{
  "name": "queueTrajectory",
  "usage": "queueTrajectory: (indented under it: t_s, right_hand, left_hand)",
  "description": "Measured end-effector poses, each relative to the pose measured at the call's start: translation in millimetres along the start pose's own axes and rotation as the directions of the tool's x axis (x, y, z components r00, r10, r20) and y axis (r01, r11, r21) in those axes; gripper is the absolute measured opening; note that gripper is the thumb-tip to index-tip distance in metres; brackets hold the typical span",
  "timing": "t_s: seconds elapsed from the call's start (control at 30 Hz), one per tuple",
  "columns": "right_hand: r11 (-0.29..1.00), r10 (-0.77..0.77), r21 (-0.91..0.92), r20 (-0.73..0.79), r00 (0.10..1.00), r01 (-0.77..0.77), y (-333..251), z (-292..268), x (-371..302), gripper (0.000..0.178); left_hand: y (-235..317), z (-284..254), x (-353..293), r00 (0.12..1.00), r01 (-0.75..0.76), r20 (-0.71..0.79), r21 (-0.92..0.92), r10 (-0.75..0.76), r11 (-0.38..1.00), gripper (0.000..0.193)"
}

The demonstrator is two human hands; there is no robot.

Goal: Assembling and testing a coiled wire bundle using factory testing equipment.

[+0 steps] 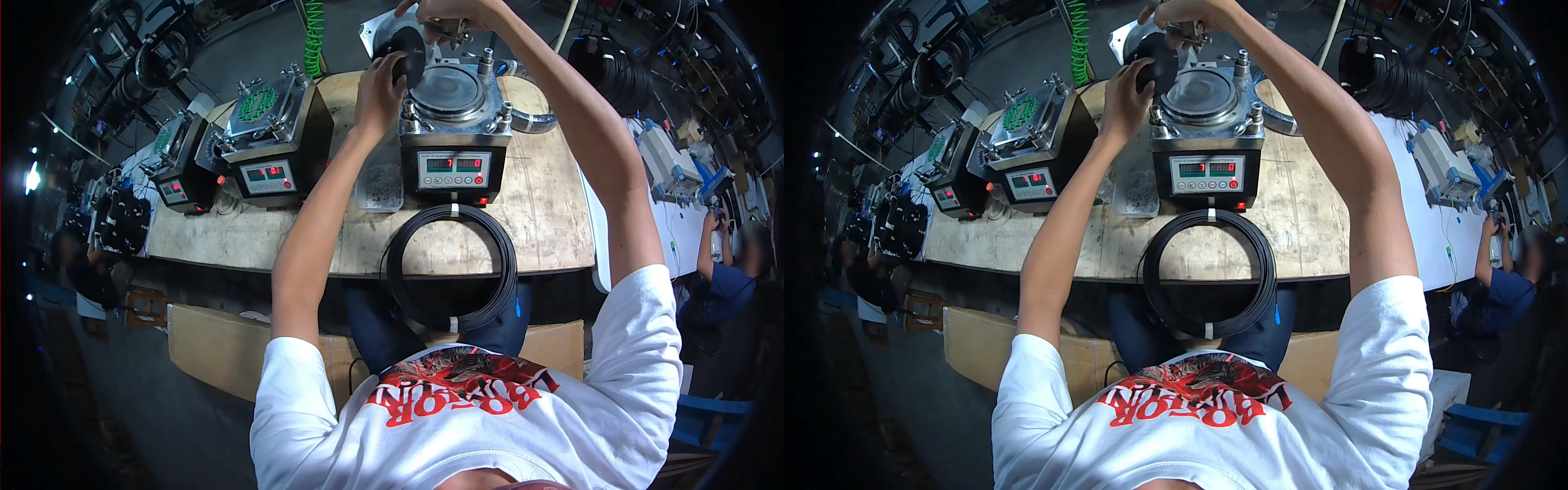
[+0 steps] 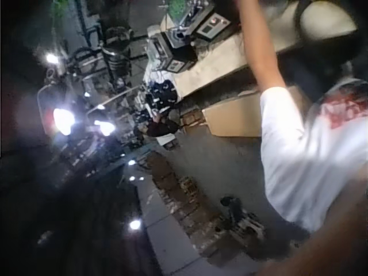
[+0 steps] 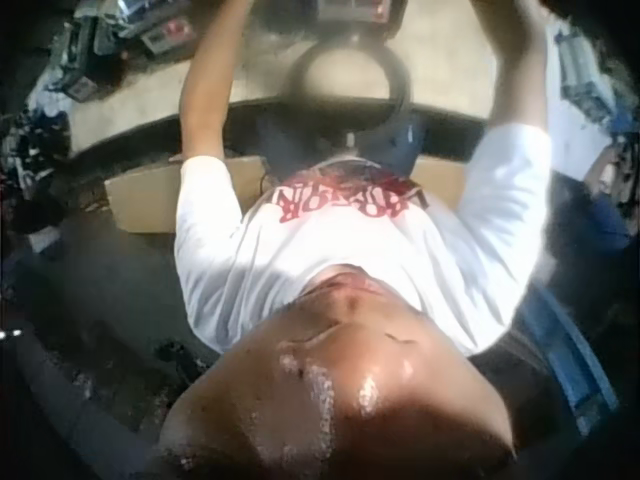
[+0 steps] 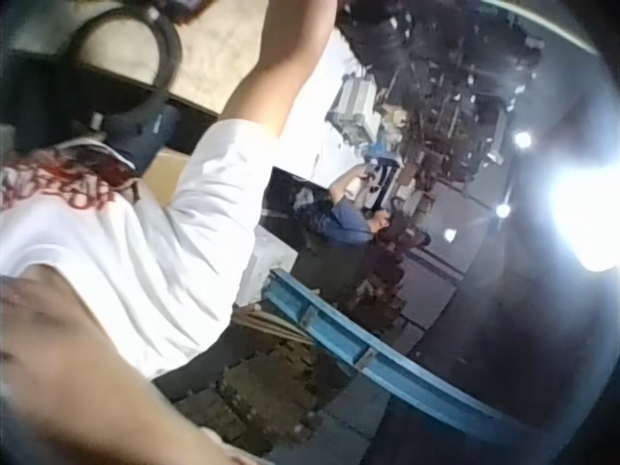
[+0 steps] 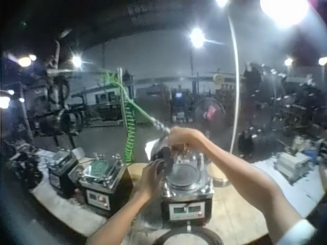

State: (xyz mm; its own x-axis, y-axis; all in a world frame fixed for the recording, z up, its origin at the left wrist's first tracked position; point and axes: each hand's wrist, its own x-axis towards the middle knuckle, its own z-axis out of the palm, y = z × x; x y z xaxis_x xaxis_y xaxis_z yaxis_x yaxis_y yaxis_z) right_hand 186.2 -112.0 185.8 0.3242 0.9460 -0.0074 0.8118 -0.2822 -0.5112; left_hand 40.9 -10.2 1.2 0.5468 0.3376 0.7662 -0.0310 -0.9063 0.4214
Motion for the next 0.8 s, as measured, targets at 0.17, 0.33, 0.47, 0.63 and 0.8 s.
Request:
queueTrajectory:
  t_s: [0.17,0.33,0.47,0.63,0.8]
  right_hand:
    - [0.972,-0.036,0.230,-0.036,0.999,0.043,4.0,-0.6,-2.8,0.027]
    - [0.922,-0.183,-0.363,-0.093,0.979,0.138,39.9,-2.0,35.1,0.034]
    - [0.962,-0.088,-0.262,-0.026,0.996,0.079,1.2,0.1,13.6,0.035]
    - [0.999,0.039,0.027,-0.012,0.999,-0.039,-16.1,-3.5,-18.5,0.028]
    - [0.989,0.035,-0.143,-0.065,0.997,-0.044,-8.1,-13.5,1.3,0.024]
  left_hand:
    - [10.4,-1.4,0.4,0.999,-0.040,-0.004,0.059,0.041,0.997,0.043]
    - [24.6,3.3,5.5,0.996,0.008,0.089,0.043,-0.011,0.999,0.047]
    - [19.6,-8.1,-0.1,0.997,-0.005,0.077,0.076,-0.001,0.997,0.050]
    - [16.6,-8.8,0.9,0.992,0.056,0.112,0.052,-0.062,0.997,0.055]
    - [27.2,-1.1,4.5,0.998,-0.062,0.003,-0.061,0.062,0.996,0.056]
